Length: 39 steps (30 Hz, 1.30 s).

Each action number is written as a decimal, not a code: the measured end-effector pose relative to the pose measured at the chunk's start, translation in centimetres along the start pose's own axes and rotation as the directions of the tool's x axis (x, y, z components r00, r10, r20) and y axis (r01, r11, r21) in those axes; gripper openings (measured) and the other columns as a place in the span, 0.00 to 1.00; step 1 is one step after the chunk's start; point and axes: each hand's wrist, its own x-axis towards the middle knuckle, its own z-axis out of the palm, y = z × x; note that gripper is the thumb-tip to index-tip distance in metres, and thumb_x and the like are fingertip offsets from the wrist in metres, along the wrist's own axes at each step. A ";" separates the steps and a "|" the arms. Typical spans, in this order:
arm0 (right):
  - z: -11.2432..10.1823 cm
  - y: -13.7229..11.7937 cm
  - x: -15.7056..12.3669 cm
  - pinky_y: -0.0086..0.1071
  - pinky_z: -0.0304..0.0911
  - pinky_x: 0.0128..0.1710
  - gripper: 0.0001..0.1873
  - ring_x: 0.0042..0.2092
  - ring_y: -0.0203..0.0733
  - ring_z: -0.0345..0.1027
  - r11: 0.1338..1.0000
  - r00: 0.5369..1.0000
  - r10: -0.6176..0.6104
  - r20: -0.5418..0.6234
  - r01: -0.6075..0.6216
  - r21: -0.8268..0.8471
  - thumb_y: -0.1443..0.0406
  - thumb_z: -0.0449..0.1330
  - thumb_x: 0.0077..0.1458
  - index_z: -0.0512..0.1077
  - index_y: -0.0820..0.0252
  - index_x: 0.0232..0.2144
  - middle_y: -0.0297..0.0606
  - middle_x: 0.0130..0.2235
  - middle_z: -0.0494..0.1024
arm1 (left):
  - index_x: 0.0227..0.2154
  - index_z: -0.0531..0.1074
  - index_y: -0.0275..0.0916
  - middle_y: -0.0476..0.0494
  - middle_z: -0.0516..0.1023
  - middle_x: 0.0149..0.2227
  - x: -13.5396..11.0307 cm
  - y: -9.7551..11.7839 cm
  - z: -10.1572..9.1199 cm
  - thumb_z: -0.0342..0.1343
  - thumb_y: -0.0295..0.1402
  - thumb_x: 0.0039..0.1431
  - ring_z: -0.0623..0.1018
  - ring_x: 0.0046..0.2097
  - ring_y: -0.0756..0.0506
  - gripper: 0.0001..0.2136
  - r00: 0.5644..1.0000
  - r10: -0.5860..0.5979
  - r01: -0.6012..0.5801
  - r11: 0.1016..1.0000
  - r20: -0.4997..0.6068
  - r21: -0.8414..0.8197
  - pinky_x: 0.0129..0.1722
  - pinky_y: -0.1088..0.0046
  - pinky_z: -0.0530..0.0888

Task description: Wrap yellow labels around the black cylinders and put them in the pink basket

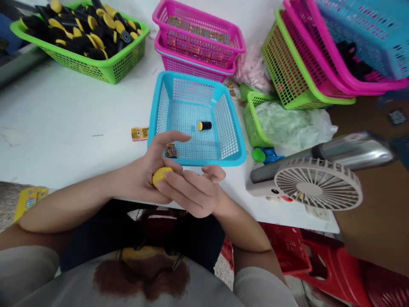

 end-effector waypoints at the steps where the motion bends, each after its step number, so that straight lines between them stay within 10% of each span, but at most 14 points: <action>1: -0.1 0.0 -0.1 0.39 0.67 0.35 0.21 0.31 0.39 0.70 1.000 1.000 -0.006 0.017 0.006 -0.002 0.56 0.61 0.66 0.70 0.13 0.55 0.17 0.35 0.84 | 0.67 0.43 0.54 0.60 0.64 0.26 -0.1 0.1 -0.1 0.61 0.27 0.57 0.70 0.23 0.51 0.42 0.999 -0.013 0.014 1.000 0.035 -0.021 0.22 0.75 0.68; 8: 0.4 0.5 -0.3 0.42 0.67 0.39 0.20 0.33 0.41 0.72 0.996 0.995 -0.090 -0.048 0.091 0.024 0.59 0.64 0.64 0.74 0.21 0.53 0.22 0.37 0.84 | 0.68 0.41 0.56 0.54 0.77 0.35 -0.1 0.3 -0.7 0.61 0.28 0.61 0.79 0.29 0.50 0.41 0.992 0.032 -0.034 0.999 0.122 0.015 0.28 0.75 0.75; 13: 1.7 2.1 0.0 0.52 0.67 0.47 0.24 0.40 0.50 0.73 0.999 0.979 0.034 -0.199 -0.040 -0.030 0.51 0.73 0.52 0.76 0.26 0.52 0.28 0.40 0.84 | 0.60 0.62 0.48 0.42 0.78 0.51 0.1 0.5 -1.6 0.66 0.35 0.60 0.83 0.46 0.47 0.28 0.967 0.181 -0.138 0.965 -0.182 0.224 0.40 0.73 0.80; 18: 1.9 3.9 0.7 0.54 0.65 0.53 0.31 0.49 0.54 0.73 0.987 0.936 -0.006 -0.351 -0.050 -0.151 0.46 0.73 0.46 0.75 0.36 0.53 0.33 0.50 0.82 | 0.43 0.78 0.39 0.42 0.83 0.45 0.9 1.2 -3.9 0.69 0.41 0.56 0.82 0.44 0.46 0.15 0.926 0.136 0.056 0.873 -0.352 0.484 0.45 0.70 0.79; 23: 1.2 4.4 1.8 0.54 0.58 0.57 0.25 0.49 0.54 0.70 0.974 0.833 0.000 -0.553 -0.127 -0.190 0.56 0.65 0.57 0.72 0.40 0.57 0.36 0.48 0.81 | 0.42 0.80 0.39 0.46 0.84 0.36 3.6 1.6 -6.1 0.65 0.38 0.57 0.81 0.34 0.48 0.12 0.926 -0.124 0.331 0.720 -0.356 0.610 0.39 0.72 0.76; 27: 1.1 4.0 2.4 0.54 0.57 0.57 0.16 0.50 0.52 0.70 0.897 0.851 0.094 -0.517 -0.298 -0.327 0.58 0.58 0.63 0.73 0.47 0.52 0.39 0.48 0.79 | 0.47 0.81 0.41 0.45 0.85 0.46 6.6 1.1 -6.3 0.62 0.39 0.58 0.82 0.42 0.47 0.16 0.837 -0.439 0.508 0.404 -0.325 0.761 0.45 0.74 0.74; 39: 0.9 3.8 3.6 0.56 0.54 0.58 0.09 0.56 0.54 0.67 0.781 0.780 0.548 -0.303 -0.607 -0.148 0.60 0.57 0.62 0.78 0.49 0.41 0.39 0.48 0.79 | 0.48 0.84 0.36 0.34 0.86 0.46 10.2 -0.7 -5.0 0.60 0.42 0.61 0.82 0.47 0.37 0.19 0.635 -0.680 0.503 0.004 -0.367 0.864 0.47 0.68 0.73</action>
